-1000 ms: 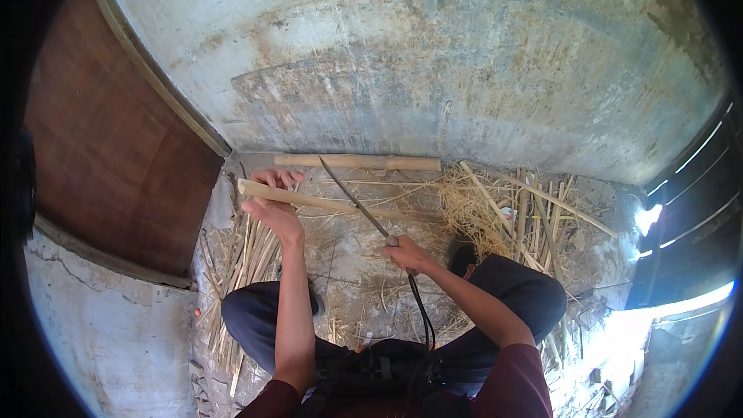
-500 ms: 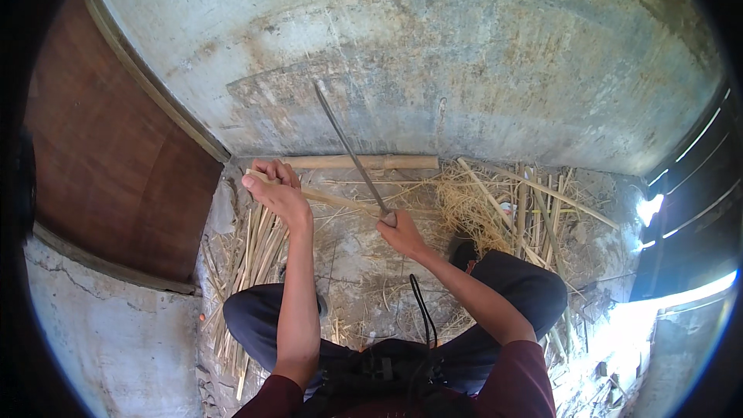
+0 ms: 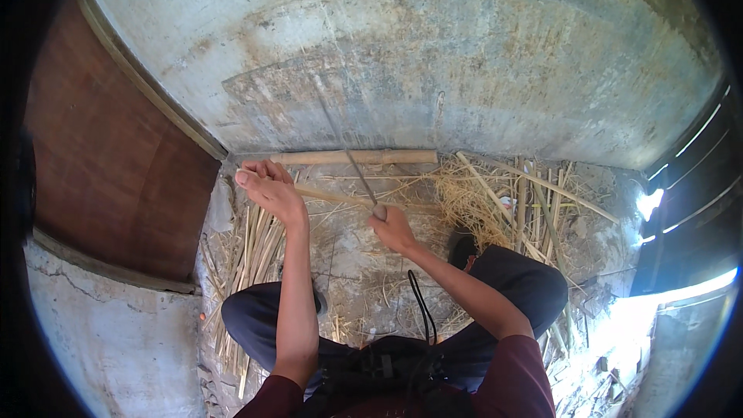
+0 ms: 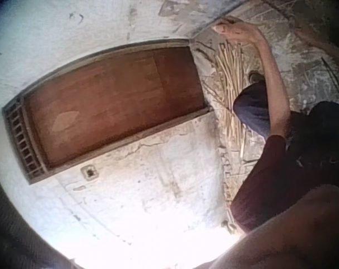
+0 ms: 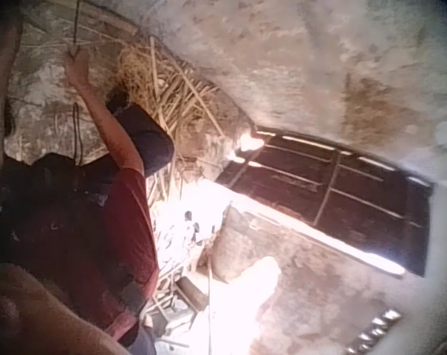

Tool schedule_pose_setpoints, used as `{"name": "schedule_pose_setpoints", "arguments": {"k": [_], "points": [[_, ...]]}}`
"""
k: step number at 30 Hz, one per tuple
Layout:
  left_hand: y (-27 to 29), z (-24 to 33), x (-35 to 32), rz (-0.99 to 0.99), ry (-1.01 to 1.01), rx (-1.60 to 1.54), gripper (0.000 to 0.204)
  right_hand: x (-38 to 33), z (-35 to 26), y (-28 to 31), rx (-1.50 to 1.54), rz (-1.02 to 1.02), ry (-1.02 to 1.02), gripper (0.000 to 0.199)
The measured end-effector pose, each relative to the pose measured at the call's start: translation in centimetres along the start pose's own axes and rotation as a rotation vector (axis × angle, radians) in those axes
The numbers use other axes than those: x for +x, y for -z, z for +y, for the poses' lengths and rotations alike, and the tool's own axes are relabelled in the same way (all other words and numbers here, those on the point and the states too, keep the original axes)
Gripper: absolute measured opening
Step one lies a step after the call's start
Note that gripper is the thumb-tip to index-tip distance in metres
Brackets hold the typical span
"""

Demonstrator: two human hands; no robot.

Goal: The person strips layers from a length of bamboo using a large blade and then a smaller knife, sitting on the floor surrounded by bamboo shavings and strips.

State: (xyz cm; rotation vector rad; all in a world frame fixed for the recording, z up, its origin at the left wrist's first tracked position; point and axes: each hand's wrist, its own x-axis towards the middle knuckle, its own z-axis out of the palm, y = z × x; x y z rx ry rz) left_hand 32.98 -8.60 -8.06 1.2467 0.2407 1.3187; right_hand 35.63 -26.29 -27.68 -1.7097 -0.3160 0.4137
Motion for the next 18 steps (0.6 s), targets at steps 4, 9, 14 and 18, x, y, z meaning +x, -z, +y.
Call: {"name": "schedule_pose_setpoints", "arguments": {"k": [4, 9, 14, 18], "points": [[0.6, 0.0, 0.4, 0.028, -0.013, 0.069, 0.059, -0.6, -1.3, 0.0, 0.088, -0.005, -0.031, 0.037], [0.7, -1.0, 0.4, 0.12, -0.031, 0.036, 0.061, -0.5, 5.3, 1.2, -0.23, -0.133, -0.026, 0.029], [2.1, -0.7, 0.4, 0.039, 0.046, -0.01, 0.061, -0.1, 1.9, 1.8, -0.124, -0.096, -0.169, 0.029], [1.8, -0.9, 0.6, 0.033, 0.028, 0.029, 0.061, -0.2, -1.5, 1.6, 0.007, -0.015, 0.008, 0.028]]}}
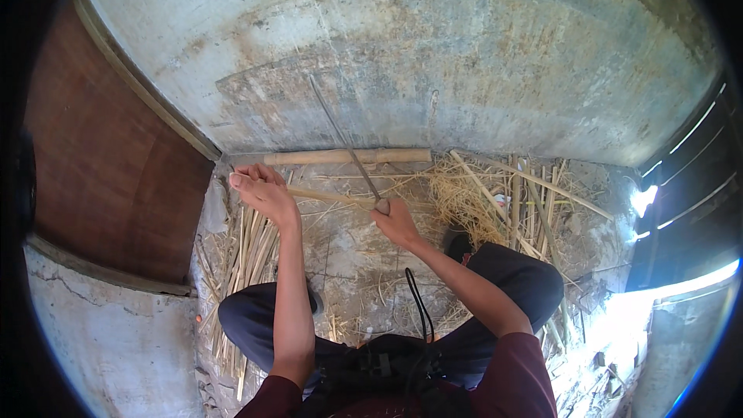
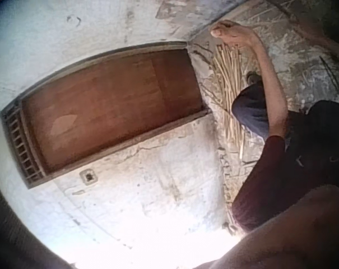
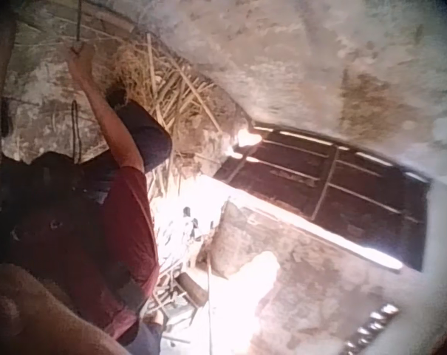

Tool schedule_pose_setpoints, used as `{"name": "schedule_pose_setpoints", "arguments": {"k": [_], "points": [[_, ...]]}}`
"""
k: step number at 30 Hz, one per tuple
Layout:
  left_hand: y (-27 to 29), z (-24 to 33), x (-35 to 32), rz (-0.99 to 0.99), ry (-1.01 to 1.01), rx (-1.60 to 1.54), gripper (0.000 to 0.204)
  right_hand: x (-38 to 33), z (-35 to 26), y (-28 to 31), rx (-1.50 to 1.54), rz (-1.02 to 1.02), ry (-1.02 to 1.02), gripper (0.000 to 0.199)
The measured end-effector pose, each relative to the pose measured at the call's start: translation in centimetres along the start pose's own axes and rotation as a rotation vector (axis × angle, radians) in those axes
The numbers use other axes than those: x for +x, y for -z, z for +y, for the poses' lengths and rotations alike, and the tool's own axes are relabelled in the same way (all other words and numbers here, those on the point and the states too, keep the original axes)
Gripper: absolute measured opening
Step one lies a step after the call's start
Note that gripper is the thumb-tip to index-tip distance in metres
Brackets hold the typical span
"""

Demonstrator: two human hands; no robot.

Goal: The person strips layers from a length of bamboo using a large blade and then a smaller knife, sitting on the floor surrounded by bamboo shavings and strips.

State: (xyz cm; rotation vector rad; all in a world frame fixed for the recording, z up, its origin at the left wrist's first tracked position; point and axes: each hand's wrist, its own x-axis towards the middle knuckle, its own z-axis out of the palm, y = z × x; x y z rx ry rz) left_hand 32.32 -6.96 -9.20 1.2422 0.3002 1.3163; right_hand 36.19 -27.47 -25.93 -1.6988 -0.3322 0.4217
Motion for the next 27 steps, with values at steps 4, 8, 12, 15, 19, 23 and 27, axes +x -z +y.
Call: {"name": "schedule_pose_setpoints", "arguments": {"k": [4, 8, 12, 15, 19, 23, 27], "points": [[-1.0, 0.2, -0.3, -0.014, 0.001, -0.006, 0.061, -1.0, 1.9, -0.5, 0.19, -0.051, -0.023, 0.029], [-0.3, 0.5, 0.1, 0.079, -0.002, 0.04, 0.062, -3.0, 3.8, -1.1, -0.088, -0.131, -0.218, 0.026], [-0.3, -0.1, -0.2, 0.041, 0.016, 0.011, 0.062, -2.0, 5.1, -0.3, 0.021, -0.015, -0.316, 0.03], [0.5, -0.1, 0.1, 0.024, -0.022, 0.02, 0.059, -2.0, 3.2, -1.0, 0.054, -0.026, -0.129, 0.03], [-0.1, -0.3, 0.0, 0.001, -0.037, 0.031, 0.058, -2.6, 4.1, -1.4, -0.002, -0.036, 0.047, 0.032], [0.4, -0.1, 0.2, 0.037, 0.018, -0.025, 0.06, -2.3, 4.4, -1.3, 0.052, -0.091, -0.089, 0.025], [2.7, 2.6, 2.4, 0.247, 0.194, -0.26, 0.06, 0.7, 2.6, 1.4, 0.298, -0.127, -0.449, 0.019]]}}
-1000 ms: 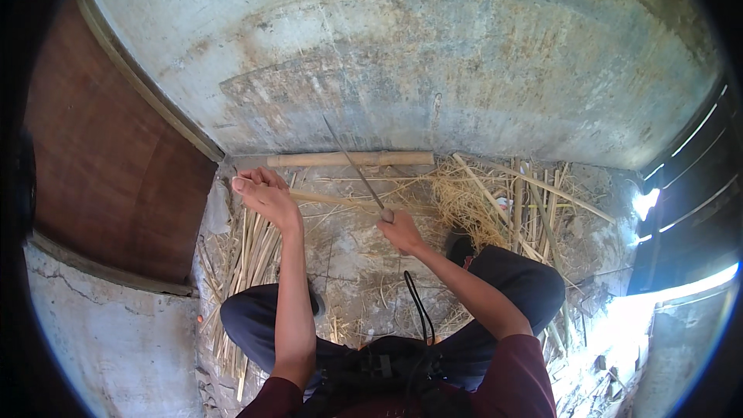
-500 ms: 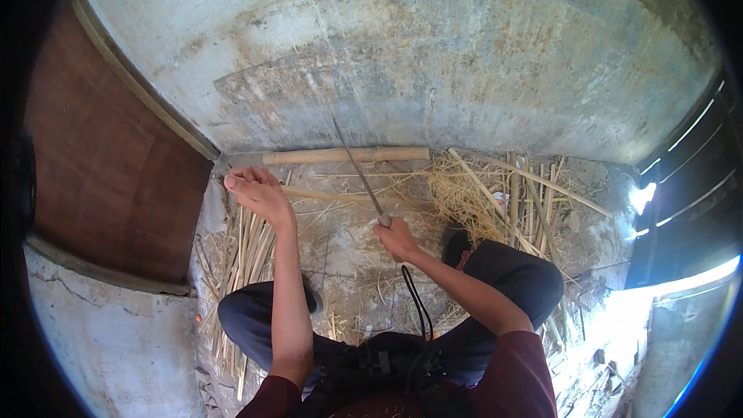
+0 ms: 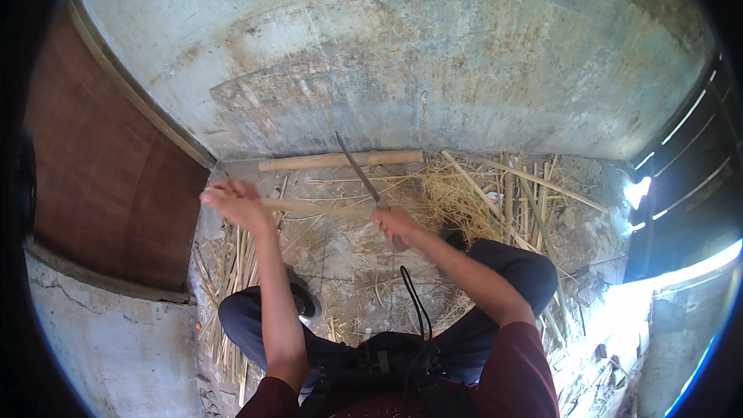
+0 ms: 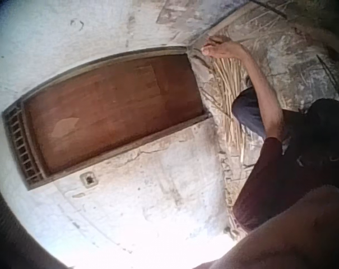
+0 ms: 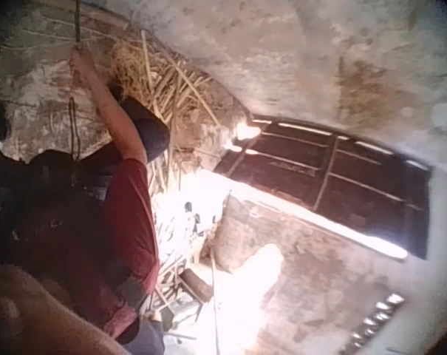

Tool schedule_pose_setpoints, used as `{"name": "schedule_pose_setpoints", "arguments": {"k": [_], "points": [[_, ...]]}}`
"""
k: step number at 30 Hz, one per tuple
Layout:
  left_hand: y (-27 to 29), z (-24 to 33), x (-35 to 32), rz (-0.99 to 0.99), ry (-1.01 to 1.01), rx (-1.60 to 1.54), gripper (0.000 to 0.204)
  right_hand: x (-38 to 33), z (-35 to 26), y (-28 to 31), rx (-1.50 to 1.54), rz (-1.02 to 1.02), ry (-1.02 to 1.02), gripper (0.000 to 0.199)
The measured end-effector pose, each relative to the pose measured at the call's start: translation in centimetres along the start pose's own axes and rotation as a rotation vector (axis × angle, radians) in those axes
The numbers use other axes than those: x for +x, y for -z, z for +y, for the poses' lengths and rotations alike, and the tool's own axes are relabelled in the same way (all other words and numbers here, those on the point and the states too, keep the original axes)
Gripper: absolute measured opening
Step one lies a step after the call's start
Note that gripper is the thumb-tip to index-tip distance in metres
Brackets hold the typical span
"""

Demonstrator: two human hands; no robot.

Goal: The person strips layers from a length of bamboo using a large blade and then a smaller knife, sitting on the floor surrounded by bamboo shavings and strips.

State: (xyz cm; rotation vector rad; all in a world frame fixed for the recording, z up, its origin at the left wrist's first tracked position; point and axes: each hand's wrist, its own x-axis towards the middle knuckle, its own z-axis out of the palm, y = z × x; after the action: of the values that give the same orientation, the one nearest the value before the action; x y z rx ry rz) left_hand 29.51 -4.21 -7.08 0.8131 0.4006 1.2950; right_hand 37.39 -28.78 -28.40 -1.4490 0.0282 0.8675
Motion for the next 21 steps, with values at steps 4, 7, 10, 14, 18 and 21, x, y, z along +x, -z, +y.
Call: {"name": "schedule_pose_setpoints", "arguments": {"k": [4, 7, 10, 14, 18, 21], "points": [[-0.1, 5.4, 0.3, -0.257, -0.008, -0.065, 0.061, 3.2, -4.5, 11.7, -0.977, 0.186, 0.17, 0.04], [3.2, 9.4, 1.5, -0.349, -0.097, -0.057, 0.062, 0.1, -11.9, 14.4, -1.517, 0.113, 0.316, 0.042], [4.7, 10.4, 1.1, -0.361, -0.106, -0.054, 0.063, -3.3, -13.1, 20.2, -1.824, 0.296, 0.23, 0.031], [6.6, 9.5, 0.4, -0.303, -0.05, -0.024, 0.063, -7.3, -6.9, 27.2, -1.868, 0.435, 0.135, 0.026], [7.5, 9.8, -0.1, -0.336, -0.045, 0.035, 0.063, -11.3, 6.2, 31.4, -1.626, 0.594, -0.079, 0.032], [7.0, 9.3, -0.2, -0.344, -0.041, 0.045, 0.064, -14.9, 19.1, 34.6, -1.37, 0.748, -0.16, 0.04]]}}
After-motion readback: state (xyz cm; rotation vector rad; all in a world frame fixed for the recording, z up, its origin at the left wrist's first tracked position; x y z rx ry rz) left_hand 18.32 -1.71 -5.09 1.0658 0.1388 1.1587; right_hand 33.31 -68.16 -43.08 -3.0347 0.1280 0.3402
